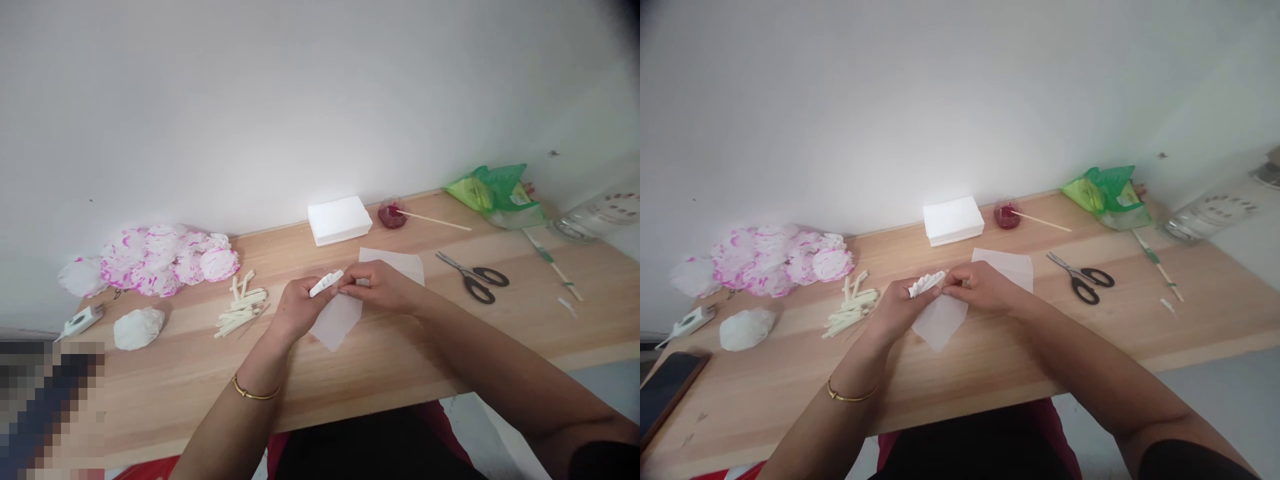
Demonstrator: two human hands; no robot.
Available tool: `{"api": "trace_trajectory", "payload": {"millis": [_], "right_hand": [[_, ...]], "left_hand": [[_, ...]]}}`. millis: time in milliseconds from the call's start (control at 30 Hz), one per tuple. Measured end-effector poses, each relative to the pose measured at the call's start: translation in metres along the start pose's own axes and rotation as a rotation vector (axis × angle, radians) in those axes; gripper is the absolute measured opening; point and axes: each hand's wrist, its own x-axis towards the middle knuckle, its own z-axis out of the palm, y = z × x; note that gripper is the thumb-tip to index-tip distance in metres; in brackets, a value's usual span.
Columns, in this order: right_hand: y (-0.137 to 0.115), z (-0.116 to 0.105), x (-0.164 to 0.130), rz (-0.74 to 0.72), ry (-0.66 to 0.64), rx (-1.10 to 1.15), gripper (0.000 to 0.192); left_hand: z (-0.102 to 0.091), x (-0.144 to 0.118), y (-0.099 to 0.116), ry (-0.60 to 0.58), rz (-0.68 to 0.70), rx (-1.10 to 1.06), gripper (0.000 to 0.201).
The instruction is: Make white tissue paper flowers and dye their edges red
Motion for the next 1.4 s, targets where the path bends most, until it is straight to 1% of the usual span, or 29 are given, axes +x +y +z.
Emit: {"api": "trace_trajectory", "payload": {"millis": [133,233,367,433,500,567,667,833,967,1033,1133,1267,1400], "right_hand": [[0.0,0.0,0.0,-0.017,0.014,-0.022,0.02],[0.002,0.001,0.001,-0.018,0.033,-0.063,0.021],[0.003,0.002,0.0,-0.016,0.043,-0.052,0.015],[0.003,0.003,0.0,-0.014,0.051,-0.04,0.012],[0.002,0.003,0.0,-0.02,0.059,-0.048,0.01],[0.002,0.004,0.0,-0.028,0.075,-0.058,0.011],[0.001,0.005,0.0,-0.039,0.09,-0.065,0.013],[0.0,0.002,0.0,-0.054,0.021,-0.076,0.016],[-0.001,0.001,0.0,-0.056,-0.057,-0.068,0.021],[-0.002,0.001,0.0,-0.058,-0.06,-0.084,0.023],[-0.002,0.001,0.001,-0.049,-0.031,-0.086,0.019],[-0.004,0.001,0.001,-0.012,0.013,-0.028,0.015],[-0.004,0.001,0.001,-0.015,0.03,-0.026,0.011]], "left_hand": [[-0.002,-0.001,0.004,-0.017,0.013,0.053,0.04],[-0.003,-0.001,0.005,-0.031,0.053,0.111,0.035],[-0.002,0.002,0.001,0.019,0.09,0.103,0.03],[-0.002,0.002,0.001,0.024,0.087,0.098,0.03],[-0.001,0.002,0.001,0.002,0.072,0.103,0.033],[-0.001,0.001,0.002,-0.017,0.057,0.118,0.035],[0.0,0.001,0.001,-0.005,0.061,0.142,0.032],[-0.001,0.0,0.003,0.039,0.075,0.157,0.024],[-0.002,-0.001,0.008,0.042,0.078,0.167,0.022],[-0.002,-0.002,0.01,0.042,0.063,0.168,0.02],[-0.004,-0.001,0.01,0.039,0.045,0.155,0.017],[-0.006,0.001,0.004,0.039,0.05,0.104,0.026],[-0.006,0.0,0.001,0.007,0.045,0.086,0.033]]}}
